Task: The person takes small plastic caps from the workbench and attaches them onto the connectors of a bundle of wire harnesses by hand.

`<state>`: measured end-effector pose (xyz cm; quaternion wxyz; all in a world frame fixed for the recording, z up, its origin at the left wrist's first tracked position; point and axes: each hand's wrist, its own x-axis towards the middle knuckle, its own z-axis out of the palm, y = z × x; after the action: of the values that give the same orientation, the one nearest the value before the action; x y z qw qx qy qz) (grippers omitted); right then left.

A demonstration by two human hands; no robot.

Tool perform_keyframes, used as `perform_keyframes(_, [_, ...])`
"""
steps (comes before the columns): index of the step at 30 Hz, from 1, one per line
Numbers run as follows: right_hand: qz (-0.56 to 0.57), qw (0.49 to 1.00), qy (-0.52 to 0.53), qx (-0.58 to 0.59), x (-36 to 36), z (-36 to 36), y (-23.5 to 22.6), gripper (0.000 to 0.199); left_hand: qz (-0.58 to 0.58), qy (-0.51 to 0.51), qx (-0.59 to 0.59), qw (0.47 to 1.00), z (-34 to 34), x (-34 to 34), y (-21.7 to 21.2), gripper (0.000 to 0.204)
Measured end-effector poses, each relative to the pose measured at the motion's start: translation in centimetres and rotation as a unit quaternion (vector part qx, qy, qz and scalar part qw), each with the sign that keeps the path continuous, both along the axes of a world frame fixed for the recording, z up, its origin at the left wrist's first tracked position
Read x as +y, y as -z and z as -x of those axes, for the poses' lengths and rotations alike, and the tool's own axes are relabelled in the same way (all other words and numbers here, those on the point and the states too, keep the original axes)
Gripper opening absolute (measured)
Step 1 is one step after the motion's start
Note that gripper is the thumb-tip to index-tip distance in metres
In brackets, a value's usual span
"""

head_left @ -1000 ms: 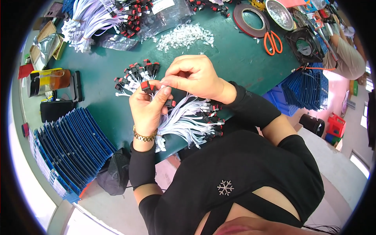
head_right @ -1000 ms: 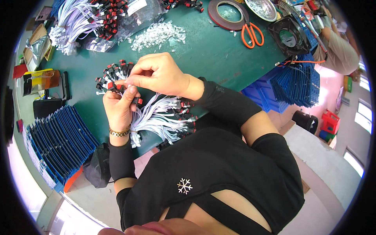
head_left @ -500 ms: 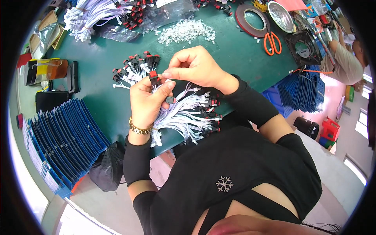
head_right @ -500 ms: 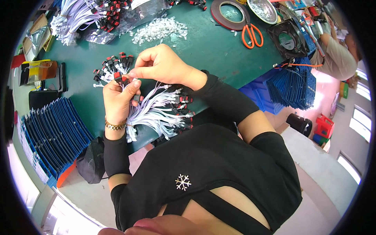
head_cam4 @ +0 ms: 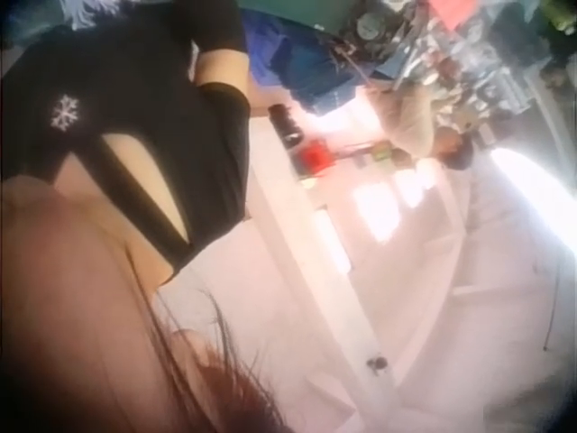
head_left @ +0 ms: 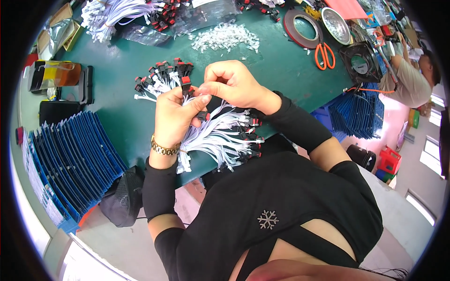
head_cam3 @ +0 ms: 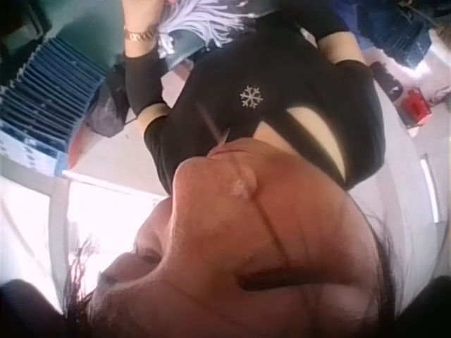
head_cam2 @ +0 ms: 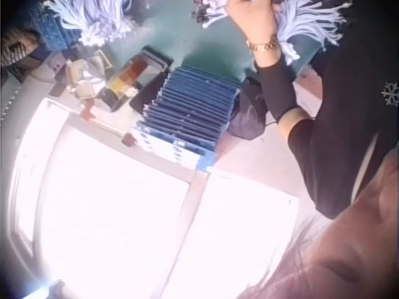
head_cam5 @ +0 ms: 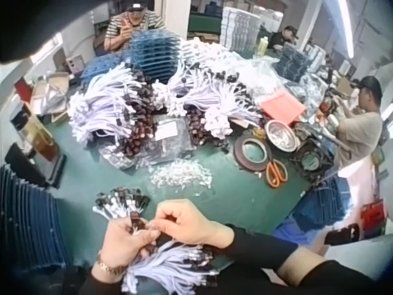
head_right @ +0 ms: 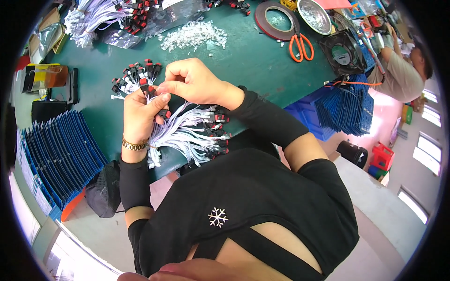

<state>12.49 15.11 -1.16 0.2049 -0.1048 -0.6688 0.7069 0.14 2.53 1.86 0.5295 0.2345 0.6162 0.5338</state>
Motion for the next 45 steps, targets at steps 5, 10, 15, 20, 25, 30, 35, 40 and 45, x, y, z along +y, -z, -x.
perform_keyframes(5, [-0.060, 0.998, 0.008, 0.020, -0.1, 0.2, 0.2, 0.017, -0.008, -0.001, -0.030, 1.000, 0.0, 0.0, 0.0, 0.014])
perform_keyframes(10, [-0.051, 0.998, 0.004, 0.031, -0.2, 0.3, 0.4, 0.020, -0.001, -0.004, -0.028, 1.000, -0.1, 0.0, 0.2, 0.014])
perform_keyframes(15, [-0.032, 0.999, 0.012, 0.019, 0.2, 0.3, 0.1, 0.024, -0.027, -0.011, -0.042, 0.999, 0.1, 0.0, 0.2, 0.016])
perform_keyframes(20, [-0.044, 0.987, 0.153, 0.033, 2.8, -0.6, -0.4, 0.046, -0.057, 0.143, 0.361, 0.920, -1.0, -0.3, -1.2, 0.043])
perform_keyframes(25, [-0.281, 0.957, 0.014, 0.072, 3.6, -1.9, -4.4, 0.022, -0.070, 0.181, 0.366, 0.910, -4.0, -1.8, -0.9, 0.063])
perform_keyframes(30, [-0.340, 0.923, -0.174, -0.041, 0.4, -2.4, -3.0, 0.032, -0.095, 0.287, 0.384, 0.872, -3.5, -2.0, -1.9, 0.021])
perform_keyframes(35, [-0.397, 0.907, -0.084, -0.118, -2.2, -4.6, -2.4, 0.039, -0.071, 0.011, 0.512, 0.856, -2.2, -1.8, -1.0, 0.011])
perform_keyframes(40, [-0.393, 0.907, -0.066, -0.137, -4.1, -6.3, -3.0, 0.029, 0.136, 0.093, 0.735, 0.658, -1.6, 1.1, -0.4, 0.015])
perform_keyframes(45, [-0.257, 0.950, -0.042, -0.173, -4.9, -9.4, -1.9, 0.034, 0.085, 0.088, 0.688, 0.715, -0.7, 2.0, 1.5, 0.019])
